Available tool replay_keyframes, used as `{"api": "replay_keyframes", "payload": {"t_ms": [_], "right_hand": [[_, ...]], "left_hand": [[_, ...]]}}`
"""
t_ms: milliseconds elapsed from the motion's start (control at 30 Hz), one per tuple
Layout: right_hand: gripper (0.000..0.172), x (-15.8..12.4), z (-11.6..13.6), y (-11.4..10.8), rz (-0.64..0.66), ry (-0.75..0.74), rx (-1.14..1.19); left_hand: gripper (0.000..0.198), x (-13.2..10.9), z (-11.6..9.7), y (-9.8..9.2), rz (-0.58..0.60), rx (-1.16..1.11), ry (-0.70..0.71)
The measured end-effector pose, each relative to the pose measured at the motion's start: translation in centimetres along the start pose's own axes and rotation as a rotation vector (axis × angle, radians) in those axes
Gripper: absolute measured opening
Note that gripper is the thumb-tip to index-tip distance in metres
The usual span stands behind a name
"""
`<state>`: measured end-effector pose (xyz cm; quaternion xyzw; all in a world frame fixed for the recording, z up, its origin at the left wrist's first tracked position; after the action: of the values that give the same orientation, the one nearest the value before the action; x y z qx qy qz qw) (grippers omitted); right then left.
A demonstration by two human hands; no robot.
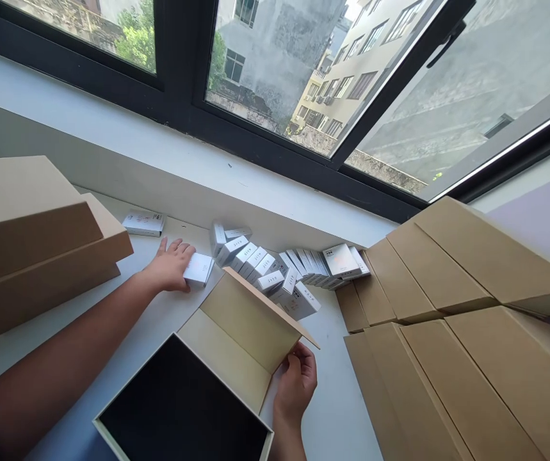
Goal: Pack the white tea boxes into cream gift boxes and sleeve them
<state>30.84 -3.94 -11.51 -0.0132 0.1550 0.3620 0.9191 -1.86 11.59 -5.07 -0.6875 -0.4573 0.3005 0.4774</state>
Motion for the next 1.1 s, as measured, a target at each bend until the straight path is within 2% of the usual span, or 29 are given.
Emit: {"api": "replay_keyframes", "payload": {"t_ms": [133,267,433,500,567,633,700,800,867,1000,1100], "right_hand": [[0.027,0.0,-0.1,0.0,0.033,-0.007,0.001],[0.027,0.0,0.0,-0.1,0.049,-0.010,-0.004],[0.027,-0.2,0.1,0.1,0.086,0.011,0.031],[0.028,-0.2,0.1,0.2,0.087,0.012,0.049],[0.028,-0.1,0.1,0.2,0.086,0.012,0.060],[0.028,-0.1,0.0,0.3,0.090,0.015,0.063],[0.028,-0.1,0.0,0.3,0.095,0.016,0.063],[0.029,-0.1,0.0,0.3,0.103,0.014,0.059],[0.029,-0.2,0.0,0.3,0.111,0.012,0.057],[0.030,-0.1,0.0,0.3,0.126,0.013,0.061],[0.031,0.1,-0.3,0.2,0.139,0.024,0.073]], "left_hand": [[0.068,0.4,-0.1,-0.8,0.020,-0.019,0.007],[0.059,-0.7,-0.3,-1.7,0.000,-0.039,-0.016],[0.059,-3.9,-1.4,-3.7,-0.106,-0.069,0.014],[0.061,-5.5,-2.5,-5.3,-0.166,-0.099,0.079],[0.065,-7.3,-4.2,-6.9,-0.176,-0.139,0.179],[0.067,-9.2,-6.5,-8.0,-0.121,-0.184,0.298],[0.063,-11.1,-9.0,-8.1,0.011,-0.205,0.393],[0.053,-13.4,-12.5,-6.1,0.284,-0.149,0.442],[0.051,-14.1,-14.2,-4.3,0.425,-0.129,0.462],[0.056,-13.8,-15.9,-1.6,0.589,-0.155,0.507],[0.061,-13.1,-16.0,-0.6,0.613,-0.140,0.514]]}}
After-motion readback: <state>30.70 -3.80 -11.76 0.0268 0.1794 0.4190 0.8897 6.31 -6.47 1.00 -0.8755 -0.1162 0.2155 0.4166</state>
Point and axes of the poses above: each hand's wrist, its own x-axis towards the middle knuckle, its own y-axis out of the palm, z = x × y, the point moved 3 cm from there along x, towards the middle knuckle, and after that the axes turned 13 degrees about y, right-handed, at the moved point
